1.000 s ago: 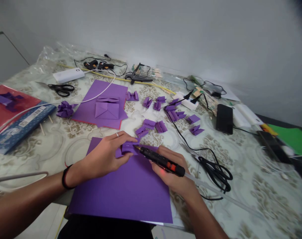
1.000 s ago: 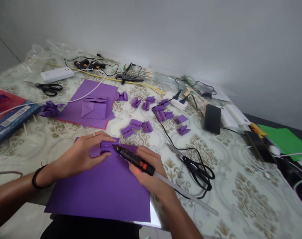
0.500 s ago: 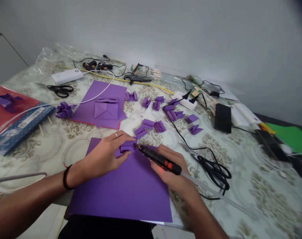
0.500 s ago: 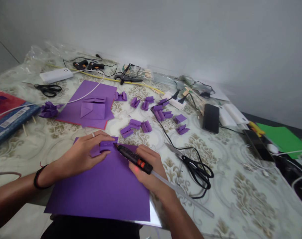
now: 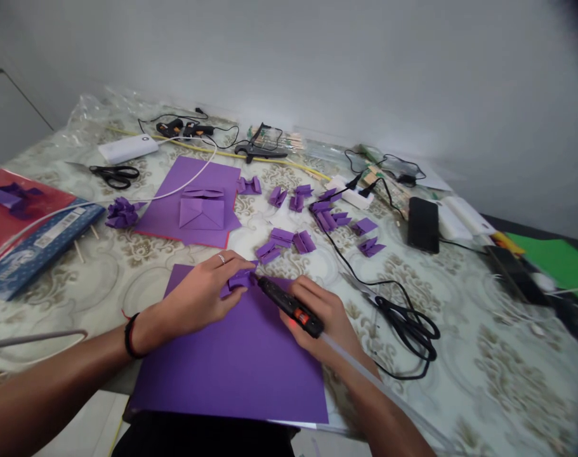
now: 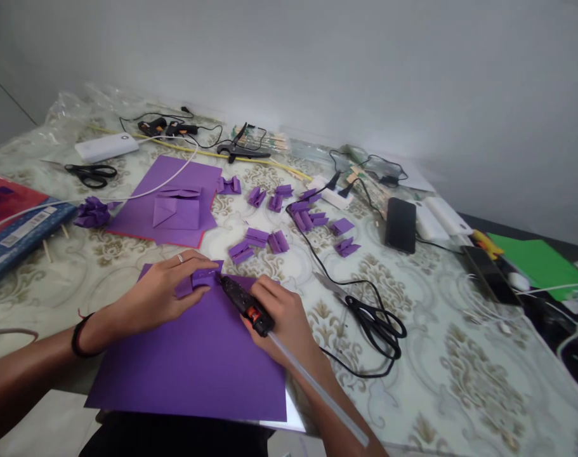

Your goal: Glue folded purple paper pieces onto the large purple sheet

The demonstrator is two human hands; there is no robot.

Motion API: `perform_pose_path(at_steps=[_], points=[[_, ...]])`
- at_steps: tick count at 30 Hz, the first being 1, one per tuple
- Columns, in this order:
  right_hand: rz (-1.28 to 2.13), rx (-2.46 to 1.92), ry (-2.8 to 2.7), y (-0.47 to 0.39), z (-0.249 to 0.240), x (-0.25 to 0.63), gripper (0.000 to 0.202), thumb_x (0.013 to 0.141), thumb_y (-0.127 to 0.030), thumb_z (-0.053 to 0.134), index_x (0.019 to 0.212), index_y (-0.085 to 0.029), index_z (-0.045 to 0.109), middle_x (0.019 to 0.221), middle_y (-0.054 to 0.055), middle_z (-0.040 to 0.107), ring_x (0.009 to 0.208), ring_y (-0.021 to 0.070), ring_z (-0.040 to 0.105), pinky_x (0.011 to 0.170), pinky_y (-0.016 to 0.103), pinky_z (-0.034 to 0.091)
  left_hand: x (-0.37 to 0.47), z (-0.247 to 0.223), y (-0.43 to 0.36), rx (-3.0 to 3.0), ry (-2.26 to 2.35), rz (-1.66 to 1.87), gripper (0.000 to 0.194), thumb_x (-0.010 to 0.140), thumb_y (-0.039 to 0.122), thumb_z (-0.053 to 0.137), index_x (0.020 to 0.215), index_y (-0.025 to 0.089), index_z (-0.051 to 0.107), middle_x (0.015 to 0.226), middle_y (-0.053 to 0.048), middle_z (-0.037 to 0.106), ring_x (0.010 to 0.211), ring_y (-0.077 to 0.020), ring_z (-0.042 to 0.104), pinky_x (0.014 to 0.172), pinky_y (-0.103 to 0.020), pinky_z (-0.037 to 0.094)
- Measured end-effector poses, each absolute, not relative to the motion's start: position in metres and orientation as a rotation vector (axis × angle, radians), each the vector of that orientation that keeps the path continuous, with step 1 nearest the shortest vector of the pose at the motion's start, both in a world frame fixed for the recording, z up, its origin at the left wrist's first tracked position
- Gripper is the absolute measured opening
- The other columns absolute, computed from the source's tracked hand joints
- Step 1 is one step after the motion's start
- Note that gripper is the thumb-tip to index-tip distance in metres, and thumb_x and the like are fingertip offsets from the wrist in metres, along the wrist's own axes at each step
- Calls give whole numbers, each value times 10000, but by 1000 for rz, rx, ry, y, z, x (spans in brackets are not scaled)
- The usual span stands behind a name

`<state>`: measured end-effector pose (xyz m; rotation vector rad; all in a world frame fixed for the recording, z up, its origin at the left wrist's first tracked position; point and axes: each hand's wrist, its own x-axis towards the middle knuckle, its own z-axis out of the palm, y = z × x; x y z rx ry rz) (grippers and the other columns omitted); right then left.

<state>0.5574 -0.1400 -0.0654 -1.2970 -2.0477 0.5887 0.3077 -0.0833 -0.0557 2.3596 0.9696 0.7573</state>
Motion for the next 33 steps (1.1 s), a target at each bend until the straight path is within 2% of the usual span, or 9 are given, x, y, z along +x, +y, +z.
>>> perform_pose_path(at_steps=[4, 8, 12, 15, 18, 22, 26, 30, 33], points=[[567, -1395, -2036, -141, -68, 557, 205, 848, -107, 628, 832, -240, 473, 824, -10, 510, 678, 159, 508, 638, 277, 398, 307, -56, -81, 2351, 991, 735, 317, 946, 114, 641, 1255, 185, 641, 1213, -104, 730, 1171, -259, 708, 1046, -421, 577], [542, -1431, -1982, -138, -66, 558, 175, 899, -118, 611, 845, -242, 500, 807, -8, 543, 685, 169, 537, 646, 279, 411, 306, -54, -81, 2325, 984, 743, 340, 935, 156, 684, 1268, 211, 637, 1231, -84, 736, 1162, -250, 716, 1038, -406, 577], [353, -1523, -1904, -129, -62, 583, 118, 937, -219, 636, 882, -238, 533, 840, 12, 569, 740, 191, 569, 697, 297, 448, 304, -49, -81, 2305, 996, 744, 383, 912, 208, 748, 1280, 215, 644, 1243, -79, 744, 1159, -256, 722, 1011, -382, 582], [161, -1705, -1799, -122, -69, 621, 128, 891, -320, 679, 911, -226, 595, 907, 50, 595, 784, 229, 596, 738, 345, 475, 304, -46, -81, 2277, 998, 745, 404, 896, 218, 770, 1282, 219, 652, 1236, -72, 754, 1164, -261, 723, 1000, -375, 583], [65, -1883, -1717, -119, -83, 660, 140, 818, -311, 680, 918, -215, 657, 943, 82, 615, 812, 265, 621, 760, 390, 492, 305, -44, -83, 2244, 979, 757, 382, 905, 199, 755, 1275, 216, 661, 1233, -66, 757, 1182, -252, 716, 1022, -374, 571], [188, -2021, -1700, -121, -100, 692, 189, 740, -301, 735, 909, -217, 718, 934, 87, 658, 796, 277, 657, 762, 416, 521, 305, -44, -85, 2211, 929, 778, 360, 920, 185, 732, 1272, 220, 664, 1224, -58, 759, 1174, -244, 718, 1017, -386, 572], [268, -2022, -1728, -123, -96, 702, 353, 726, -410, 818, 1023, -227, 766, 1014, 105, 701, 942, 329, 681, 884, 494, 532, 303, -43, -85, 2209, 923, 762, 350, 924, 188, 722, 1268, 224, 665, 1236, -58, 761, 1157, -245, 726, 1002, -388, 576], [247, -1810, -1643, -124, -76, 674, 308, 867, -475, 749, 1069, -243, 762, 1118, 113, 684, 996, 298, 663, 962, 498, 534, 305, -41, -86, 2183, 937, 736, 328, 922, 199, 712, 1247, 222, 674, 1226, -65, 770, 1092, -246, 749, 942, -373, 601], [667, -1478, -1659, -128, -63, 626, 319, 951, -448, 707, 1224, -282, 709, 1254, 91, 667, 1106, 261, 673, 1004, 442, 549, 308, -37, -90, 2129, 917, 719, 318, 927, 205, 703, 1243, 226, 673, 1171, -59, 781, 1012, -228, 766, 878, -346, 623]])
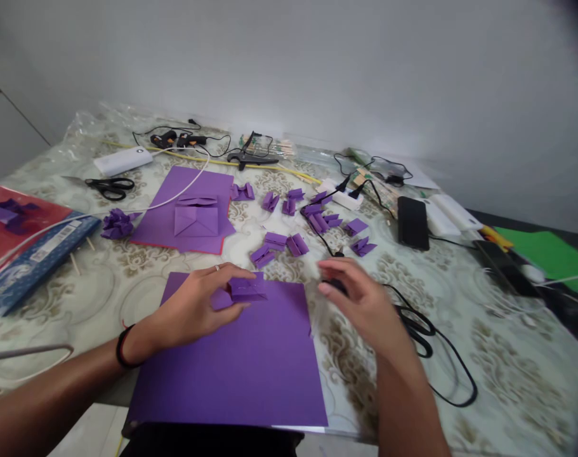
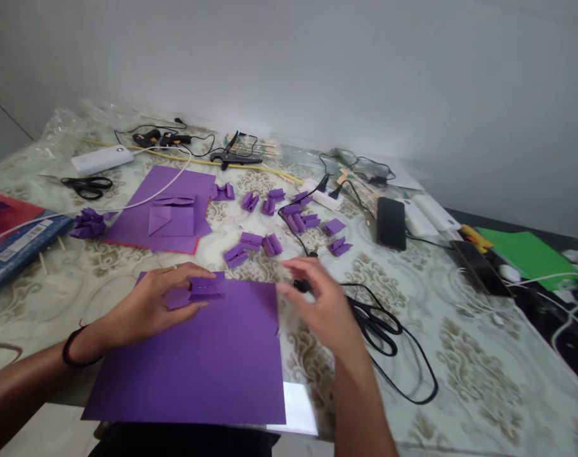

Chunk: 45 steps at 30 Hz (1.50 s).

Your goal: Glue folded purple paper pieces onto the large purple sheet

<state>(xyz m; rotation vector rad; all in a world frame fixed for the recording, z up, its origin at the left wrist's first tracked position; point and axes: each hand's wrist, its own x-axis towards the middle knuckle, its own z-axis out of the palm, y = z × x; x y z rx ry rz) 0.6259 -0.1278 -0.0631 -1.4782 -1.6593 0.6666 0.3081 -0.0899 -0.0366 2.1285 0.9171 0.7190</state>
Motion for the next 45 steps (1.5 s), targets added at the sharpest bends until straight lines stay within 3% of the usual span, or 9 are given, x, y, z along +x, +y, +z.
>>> perform_pose_path(at_steps=[2, 6, 12, 17, 25, 31, 34, 38, 45], points=[[876, -1332, -1721, -131, -60, 594, 441, 911, -415, 786, 1320, -300, 668, 1327, 89, 661, 1185, 263, 659, 1080, 450, 515, 310, -34, -93, 2070, 888, 716, 361, 933, 203, 697, 1290, 238, 649, 1195, -56, 767, 996, -210, 767, 875, -331, 631], [1110, -1218, -1678, -136, -61, 558, 576, 842, -354, 870, 1371, -321, 645, 1261, 68, 708, 1122, 248, 692, 1049, 436, 543, 313, -32, -99, 1945, 832, 739, 401, 927, 179, 689, 1314, 249, 610, 1290, -53, 711, 1034, -180, 752, 915, -308, 635], [1133, -1113, -1646, -139, -62, 555, 378, 866, -280, 833, 1229, -304, 732, 1141, 56, 732, 1007, 218, 706, 901, 367, 591, 312, -33, -102, 1908, 804, 732, 242, 912, 176, 713, 1136, 223, 633, 1082, -19, 728, 975, -164, 742, 920, -298, 630], [1092, -1023, -1665, -138, -63, 553, 298, 904, -286, 795, 1197, -319, 759, 1096, 45, 728, 943, 196, 694, 875, 369, 588, 311, -32, -102, 1885, 791, 758, 292, 917, 185, 720, 1191, 225, 625, 1137, -42, 743, 1010, -181, 752, 911, -312, 630], [1059, -966, -1680, -139, -62, 554, 227, 930, -227, 753, 1140, -312, 774, 1011, 31, 735, 936, 193, 691, 846, 357, 567, 311, -30, -98, 1944, 645, 769, 173, 943, 155, 736, 1100, 220, 703, 1177, -63, 771, 1086, -195, 743, 934, -314, 595], [1066, -956, -1643, -141, -58, 554, 198, 920, -198, 745, 1093, -291, 768, 964, 29, 747, 898, 192, 687, 816, 342, 555, 307, -22, -97, 1850, 563, 731, 191, 954, 248, 752, 1143, 228, 732, 1225, -82, 754, 1141, -221, 723, 975, -342, 580], [1074, -955, -1660, -142, -55, 555, 195, 923, -236, 739, 1113, -278, 761, 988, 39, 743, 935, 207, 688, 843, 357, 544, 308, -21, -97, 1867, 596, 742, 149, 1020, 197, 637, 1107, 228, 755, 1167, -65, 769, 1113, -195, 725, 984, -329, 567], [1090, -944, -1643, -143, -53, 555, 178, 1004, -332, 625, 1085, -256, 765, 997, 49, 735, 939, 210, 684, 840, 357, 527, 311, -24, -96, 1935, 631, 728, 129, 976, 172, 708, 1062, 236, 780, 1148, -36, 768, 1069, -170, 733, 975, -300, 564], [1004, -1012, -1660, -141, -55, 548, 104, 949, -178, 709, 975, -252, 778, 899, 12, 760, 847, 170, 705, 806, 324, 529, 313, -32, -96, 2009, 625, 766, 104, 968, 170, 724, 1039, 225, 777, 1115, -35, 759, 1048, -174, 731, 946, -294, 577]])
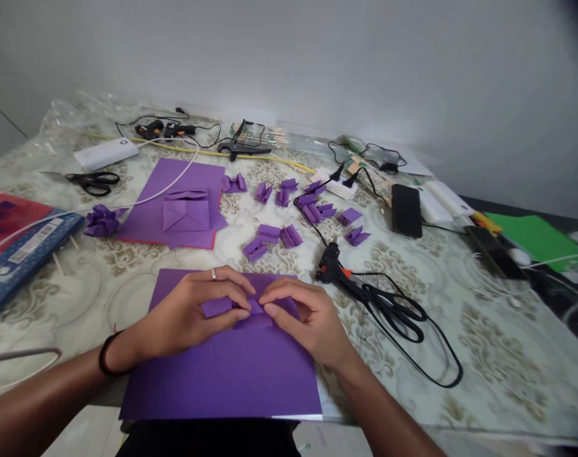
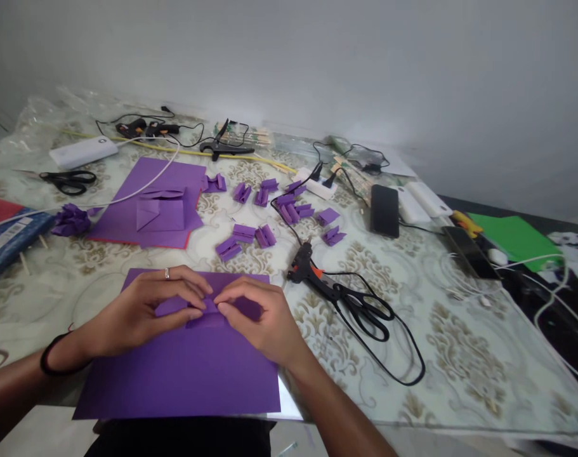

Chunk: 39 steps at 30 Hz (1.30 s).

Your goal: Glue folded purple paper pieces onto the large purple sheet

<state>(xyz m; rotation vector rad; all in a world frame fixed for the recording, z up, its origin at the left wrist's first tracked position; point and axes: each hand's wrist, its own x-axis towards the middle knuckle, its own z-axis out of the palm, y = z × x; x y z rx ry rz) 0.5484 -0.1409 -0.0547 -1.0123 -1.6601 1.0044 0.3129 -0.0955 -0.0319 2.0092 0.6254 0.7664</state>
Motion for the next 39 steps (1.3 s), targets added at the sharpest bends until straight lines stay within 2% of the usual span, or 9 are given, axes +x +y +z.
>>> perform_pose_path(at_steps=[5, 9, 13, 16, 19, 22, 28, 34, 39], points=[[904, -1015, -1660, -141, -56, 544, 141, 908, -126, 741, 959, -253, 770, 886, 4, 749, 845, 168, 698, 832, 339, 533, 315, -38, -95, 2119, 696, 845, 211, 940, 161, 757, 1144, 203, 725, 1116, -55, 721, 1055, -185, 705, 948, -307, 571], [839, -1033, -1650, -143, -57, 543, 226, 903, -107, 734, 1054, -275, 751, 956, 3, 756, 929, 178, 687, 867, 346, 533, 315, -39, -94, 2124, 764, 790, 98, 955, 183, 744, 1049, 205, 761, 1051, -40, 682, 984, -170, 682, 905, -298, 555], [785, -1050, -1728, -143, -57, 540, 206, 894, -141, 766, 1060, -260, 745, 982, 19, 732, 959, 194, 669, 892, 370, 526, 314, -40, -95, 2122, 757, 808, 63, 941, 135, 745, 962, 190, 769, 1001, -27, 660, 937, -153, 664, 866, -273, 534], [765, -1070, -1768, -143, -58, 536, 141, 887, -184, 805, 1008, -234, 754, 1022, 42, 697, 982, 204, 660, 875, 370, 527, 314, -42, -96, 2141, 743, 808, 82, 930, 105, 744, 950, 182, 765, 992, -27, 660, 933, -150, 660, 856, -264, 523], [760, -1064, -1757, -142, -60, 534, 64, 906, -182, 792, 919, -227, 748, 945, 27, 689, 920, 192, 642, 832, 358, 516, 315, -42, -96, 2143, 746, 799, 88, 926, 96, 740, 946, 180, 763, 984, -26, 665, 925, -150, 659, 847, -263, 515], [761, -1082, -1727, -143, -60, 534, 91, 912, -171, 781, 861, -231, 737, 859, 6, 683, 861, 186, 622, 807, 360, 495, 315, -40, -96, 2074, 765, 770, 71, 935, 130, 741, 962, 189, 769, 978, -19, 665, 908, -144, 658, 835, -264, 507], [887, -1152, -1652, -139, -51, 533, 100, 907, -201, 777, 818, -232, 742, 841, 6, 670, 838, 184, 629, 779, 351, 481, 312, -36, -93, 1911, 830, 712, 56, 945, 200, 749, 901, 210, 781, 901, 3, 641, 827, -130, 617, 790, -271, 475], [1017, -1099, -1621, -125, -36, 528, 109, 933, -263, 743, 828, -235, 753, 904, 19, 701, 904, 195, 651, 865, 375, 480, 305, -33, -85, 1752, 811, 763, 124, 940, 226, 733, 820, 207, 758, 846, 5, 631, 821, -146, 593, 792, -293, 462], [1106, -1113, -1522, -125, -41, 527, 191, 927, -280, 745, 745, -227, 718, 826, 0, 649, 813, 171, 617, 803, 344, 473, 305, -30, -84, 1717, 790, 705, 137, 954, 256, 703, 838, 201, 749, 876, -10, 633, 825, -156, 599, 786, -299, 483]])
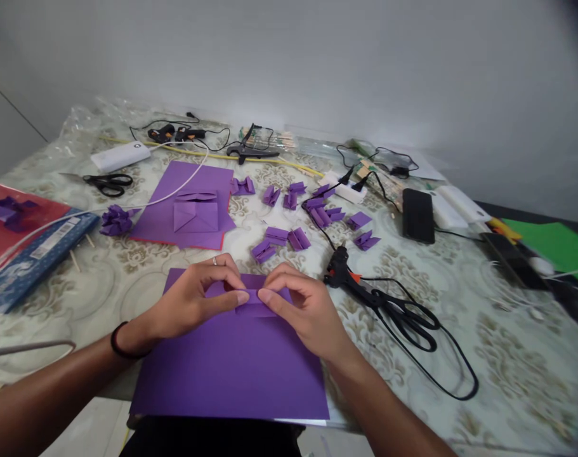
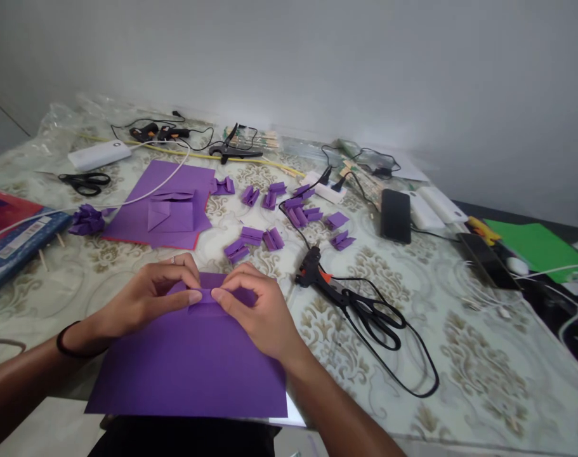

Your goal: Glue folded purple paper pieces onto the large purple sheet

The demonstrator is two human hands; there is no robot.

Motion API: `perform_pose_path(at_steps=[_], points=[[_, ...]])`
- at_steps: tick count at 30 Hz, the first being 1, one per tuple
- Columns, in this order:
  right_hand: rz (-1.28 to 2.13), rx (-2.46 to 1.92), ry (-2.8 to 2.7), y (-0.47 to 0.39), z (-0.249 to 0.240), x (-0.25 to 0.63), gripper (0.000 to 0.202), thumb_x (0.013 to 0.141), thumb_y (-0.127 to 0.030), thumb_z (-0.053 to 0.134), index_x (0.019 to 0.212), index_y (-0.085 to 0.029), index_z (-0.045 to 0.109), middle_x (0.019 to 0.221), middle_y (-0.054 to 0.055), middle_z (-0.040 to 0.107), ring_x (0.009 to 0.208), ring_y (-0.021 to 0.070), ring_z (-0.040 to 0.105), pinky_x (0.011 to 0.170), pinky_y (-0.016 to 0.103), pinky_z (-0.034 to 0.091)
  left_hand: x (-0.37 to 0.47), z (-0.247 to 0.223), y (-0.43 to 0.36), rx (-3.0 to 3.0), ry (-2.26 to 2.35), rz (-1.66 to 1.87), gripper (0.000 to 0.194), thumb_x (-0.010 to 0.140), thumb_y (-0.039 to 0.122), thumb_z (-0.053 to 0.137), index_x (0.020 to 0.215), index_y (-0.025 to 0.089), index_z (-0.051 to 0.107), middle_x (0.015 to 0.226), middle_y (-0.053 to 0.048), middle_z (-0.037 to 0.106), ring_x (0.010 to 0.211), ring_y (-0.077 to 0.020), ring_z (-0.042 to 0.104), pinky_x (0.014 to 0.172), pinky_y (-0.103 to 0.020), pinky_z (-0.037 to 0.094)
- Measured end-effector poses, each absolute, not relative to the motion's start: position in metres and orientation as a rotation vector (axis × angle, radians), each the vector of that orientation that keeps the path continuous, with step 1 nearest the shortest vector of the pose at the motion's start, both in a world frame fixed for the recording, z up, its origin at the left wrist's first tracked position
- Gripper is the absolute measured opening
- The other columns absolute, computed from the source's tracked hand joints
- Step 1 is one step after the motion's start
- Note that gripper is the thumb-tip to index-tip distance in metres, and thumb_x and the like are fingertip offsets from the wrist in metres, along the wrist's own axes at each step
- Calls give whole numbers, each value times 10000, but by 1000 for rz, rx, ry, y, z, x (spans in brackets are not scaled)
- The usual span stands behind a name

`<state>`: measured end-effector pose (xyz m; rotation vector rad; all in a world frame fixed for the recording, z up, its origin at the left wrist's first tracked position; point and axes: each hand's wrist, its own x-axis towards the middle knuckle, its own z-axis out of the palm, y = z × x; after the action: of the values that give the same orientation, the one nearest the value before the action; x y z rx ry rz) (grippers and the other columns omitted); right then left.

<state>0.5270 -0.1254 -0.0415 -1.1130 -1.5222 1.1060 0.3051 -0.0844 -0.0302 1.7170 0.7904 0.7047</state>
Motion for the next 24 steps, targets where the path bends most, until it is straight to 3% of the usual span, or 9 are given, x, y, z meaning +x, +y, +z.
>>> perform_pose_path(at_steps=[4, 12, 24], points=[[1110, -1121, -1485, -131, -45, 526, 210, 923, -282, 740, 725, -225, 699, 827, 1, 636, 794, 167, 604, 792, 337, 477, 307, -28, -86, 1754, 753, 676, 117, 976, 267, 670, 917, 212, 755, 949, -26, 654, 874, -169, 618, 814, -310, 505], [1149, -1094, -1497, -132, -46, 527, 225, 967, -378, 690, 795, -236, 717, 906, 34, 674, 876, 201, 633, 854, 369, 502, 308, -31, -86, 1802, 804, 739, 159, 932, 245, 695, 786, 185, 706, 850, -11, 626, 797, -154, 599, 752, -296, 496], [1041, -1110, -1537, -135, -46, 527, 175, 927, -244, 714, 755, -227, 689, 842, 2, 627, 803, 169, 617, 801, 338, 489, 310, -35, -88, 1877, 756, 703, 71, 952, 258, 729, 918, 199, 751, 934, -16, 658, 876, -159, 630, 827, -299, 496]])
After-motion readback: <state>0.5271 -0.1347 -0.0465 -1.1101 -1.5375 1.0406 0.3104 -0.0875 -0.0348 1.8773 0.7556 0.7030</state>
